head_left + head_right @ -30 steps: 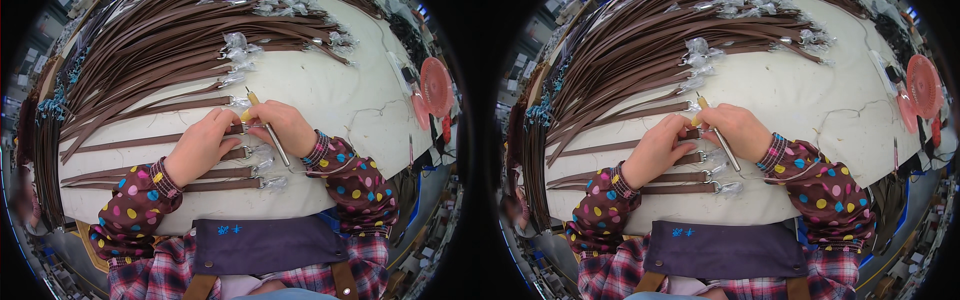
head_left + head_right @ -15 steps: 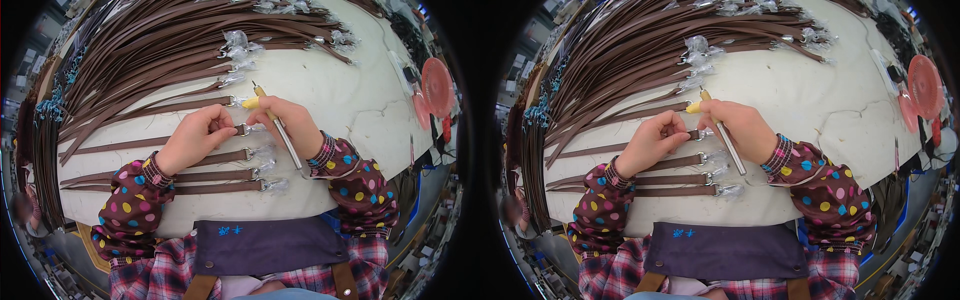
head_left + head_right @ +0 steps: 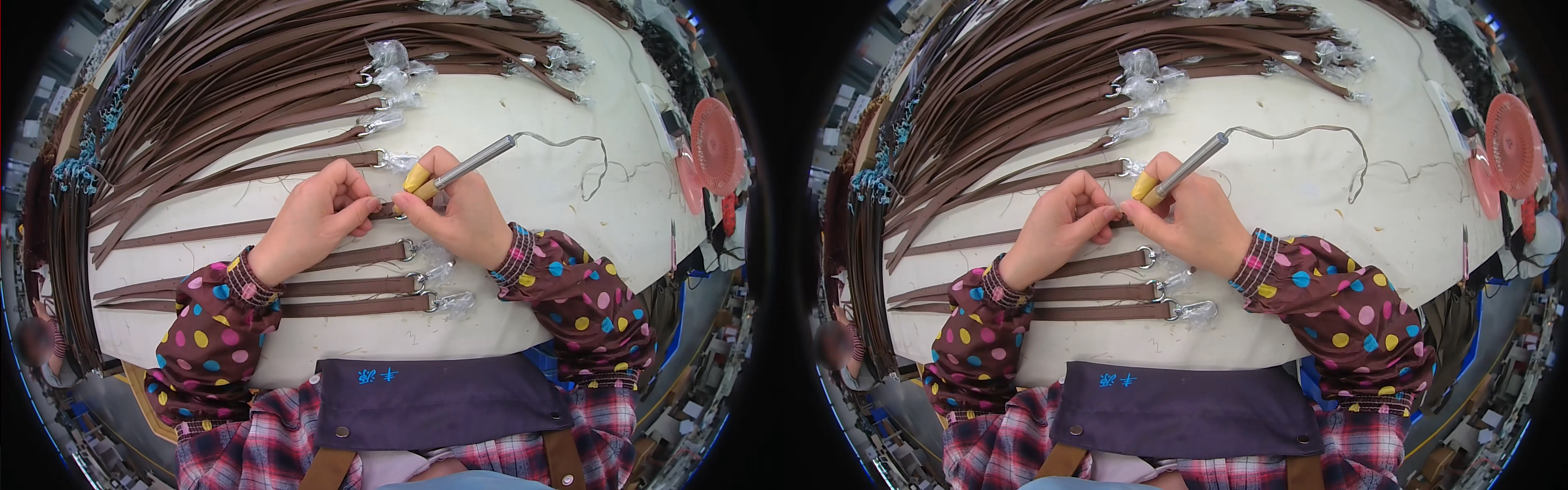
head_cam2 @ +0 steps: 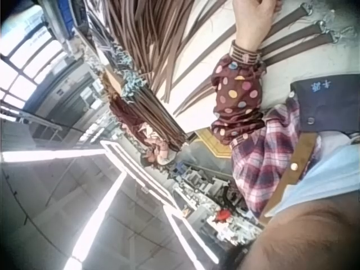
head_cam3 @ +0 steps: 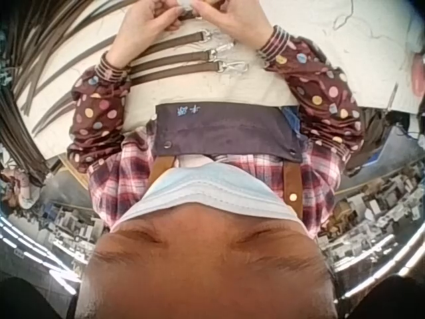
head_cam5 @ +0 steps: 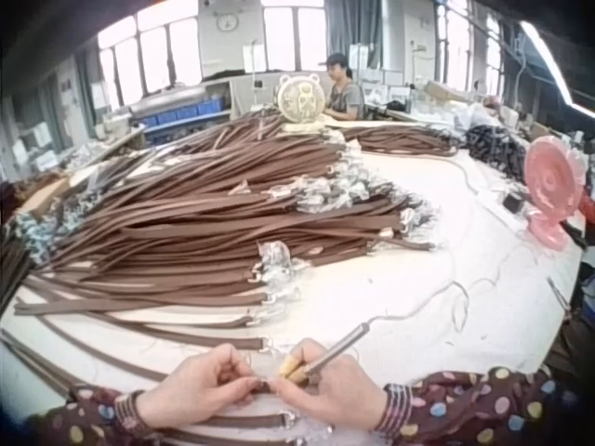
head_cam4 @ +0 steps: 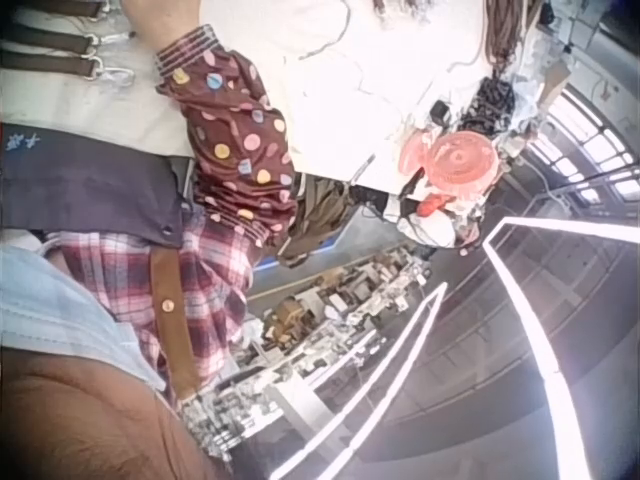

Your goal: Applying metal clips and securing hardware to synthetic leather straps using a handheld heat tool.

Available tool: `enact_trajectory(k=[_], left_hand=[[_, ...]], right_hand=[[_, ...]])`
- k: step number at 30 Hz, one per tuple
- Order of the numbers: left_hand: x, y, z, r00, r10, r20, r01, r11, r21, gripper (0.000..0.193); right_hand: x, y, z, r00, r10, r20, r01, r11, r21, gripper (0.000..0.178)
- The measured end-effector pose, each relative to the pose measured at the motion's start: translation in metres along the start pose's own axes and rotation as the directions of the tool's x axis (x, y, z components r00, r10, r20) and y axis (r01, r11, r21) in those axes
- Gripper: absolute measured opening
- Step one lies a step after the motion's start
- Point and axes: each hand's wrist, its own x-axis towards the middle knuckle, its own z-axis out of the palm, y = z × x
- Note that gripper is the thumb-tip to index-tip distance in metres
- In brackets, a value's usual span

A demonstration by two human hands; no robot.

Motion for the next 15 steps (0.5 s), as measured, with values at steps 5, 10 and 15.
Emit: enact_trajectory(k=[5,10,15], left_hand=[[-0.0001,-0.0002,0.0002,1.000,0.003,0.001,-0.003,1.000,-0.014,0.013],[0.0006,-0.0022,0.0000,1.000,0.013,0.008,-0.013,1.000,-0.025,0.014],[0.0000,-0.0001,0.0005,1.000,0.008,-0.001,-0.008,1.000,-0.020,0.014]], right_hand=[[0.0002,-0.0003,0.0004,1.000,0.024,0.012,-0.023,0.999,-0.033,0.026],[0.0000,0.0008,0.0006,1.000,0.013,0.016,-0.012,0.999,-0.052,0.026],[0.0001,-0.0005,0.0006,1.000,0.008,0.023,-0.007,0.997,-0.075,0.027]])
